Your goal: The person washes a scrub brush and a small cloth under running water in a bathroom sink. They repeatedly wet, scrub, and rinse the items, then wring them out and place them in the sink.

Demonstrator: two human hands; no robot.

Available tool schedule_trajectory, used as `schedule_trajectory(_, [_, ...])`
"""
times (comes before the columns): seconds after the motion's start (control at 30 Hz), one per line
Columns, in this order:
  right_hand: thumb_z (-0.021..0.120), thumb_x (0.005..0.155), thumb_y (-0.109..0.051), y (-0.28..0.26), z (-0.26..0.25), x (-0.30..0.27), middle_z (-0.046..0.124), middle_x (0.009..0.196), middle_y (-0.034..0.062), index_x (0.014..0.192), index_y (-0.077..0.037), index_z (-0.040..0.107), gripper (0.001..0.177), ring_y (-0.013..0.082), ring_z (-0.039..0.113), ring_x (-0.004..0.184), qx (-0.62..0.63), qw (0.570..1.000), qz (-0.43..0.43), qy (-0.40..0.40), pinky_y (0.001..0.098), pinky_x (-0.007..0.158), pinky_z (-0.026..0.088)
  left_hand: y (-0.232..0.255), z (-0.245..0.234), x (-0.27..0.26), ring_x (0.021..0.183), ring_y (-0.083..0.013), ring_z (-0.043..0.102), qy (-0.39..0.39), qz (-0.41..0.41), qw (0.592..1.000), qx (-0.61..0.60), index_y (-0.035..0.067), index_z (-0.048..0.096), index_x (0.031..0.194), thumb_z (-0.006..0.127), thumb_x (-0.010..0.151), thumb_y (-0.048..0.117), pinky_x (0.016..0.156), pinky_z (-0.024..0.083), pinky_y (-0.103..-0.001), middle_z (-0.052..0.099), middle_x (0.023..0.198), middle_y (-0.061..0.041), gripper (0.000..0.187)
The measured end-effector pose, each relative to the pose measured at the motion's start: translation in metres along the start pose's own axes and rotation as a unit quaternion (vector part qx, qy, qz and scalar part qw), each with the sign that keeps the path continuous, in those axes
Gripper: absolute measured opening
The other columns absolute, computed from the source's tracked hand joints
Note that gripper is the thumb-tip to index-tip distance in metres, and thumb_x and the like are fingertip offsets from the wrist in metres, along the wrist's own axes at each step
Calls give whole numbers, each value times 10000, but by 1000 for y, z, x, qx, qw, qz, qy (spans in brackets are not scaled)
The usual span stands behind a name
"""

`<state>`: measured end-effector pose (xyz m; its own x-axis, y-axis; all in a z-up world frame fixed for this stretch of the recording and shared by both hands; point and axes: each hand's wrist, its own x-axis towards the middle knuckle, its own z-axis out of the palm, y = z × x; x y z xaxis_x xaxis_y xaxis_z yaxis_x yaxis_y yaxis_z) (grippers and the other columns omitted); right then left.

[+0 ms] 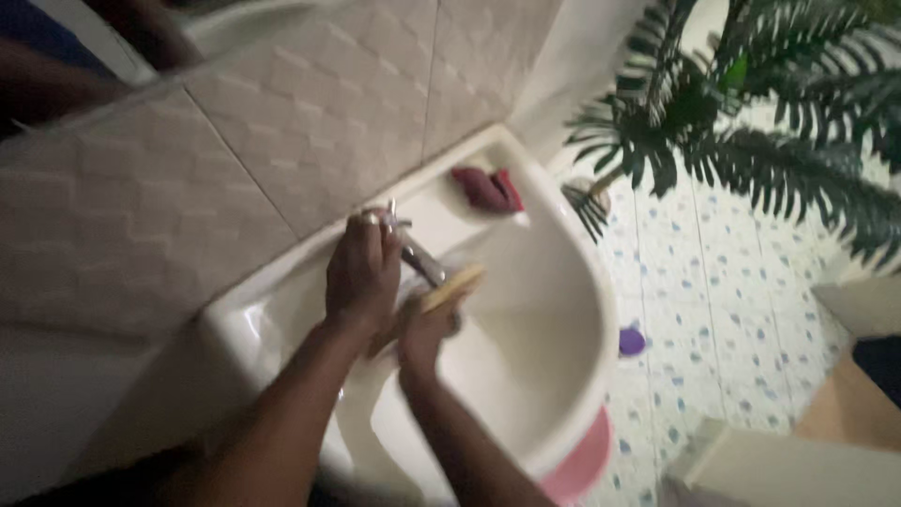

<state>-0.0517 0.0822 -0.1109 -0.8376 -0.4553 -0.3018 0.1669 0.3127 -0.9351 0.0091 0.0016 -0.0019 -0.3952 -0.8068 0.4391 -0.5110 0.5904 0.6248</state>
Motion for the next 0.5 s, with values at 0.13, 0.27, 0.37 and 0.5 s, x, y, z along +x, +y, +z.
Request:
schedule_trajectory(0.13, [612,935,-299,9,-27,-52,569,1326,309,1686,-182,-49,1007,391,667,1081,41,989,56,-127,474,865,587,4,-14,18,1031,-436,618,-78,-71,994,-18,24,525,1225,550,1025,251,851,495,-541,604,1140,-236,304])
schedule_trajectory(0.27, [662,911,-294,-33,-29,34,555,1386,318,1700,-145,-6,1045,400,680,1179,39,995,73,-56,453,935,594,2,-10,11,1072,-438,606,-27,-18,999,-21,35,543,1226,562,990,252,880,492,-542,608,1159,-237,321])
schedule_trajectory(0.37, [621,994,-390,-7,3,9,529,1426,334,1586,-52,204,799,426,641,1237,3,998,33,-58,441,977,570,-4,-6,12,1084,-430,614,-38,-54,998,18,56,560,1225,522,1053,235,925,496,-540,614,1164,-224,251])
schedule_trajectory(0.5, [530,1027,-441,-17,-23,24,493,1432,298,1524,-43,173,730,420,592,1196,64,993,-63,-77,460,920,554,8,-13,8,1050,-430,616,-90,-86,992,-34,43,567,1213,542,998,237,859,487,-550,606,1148,-233,291])
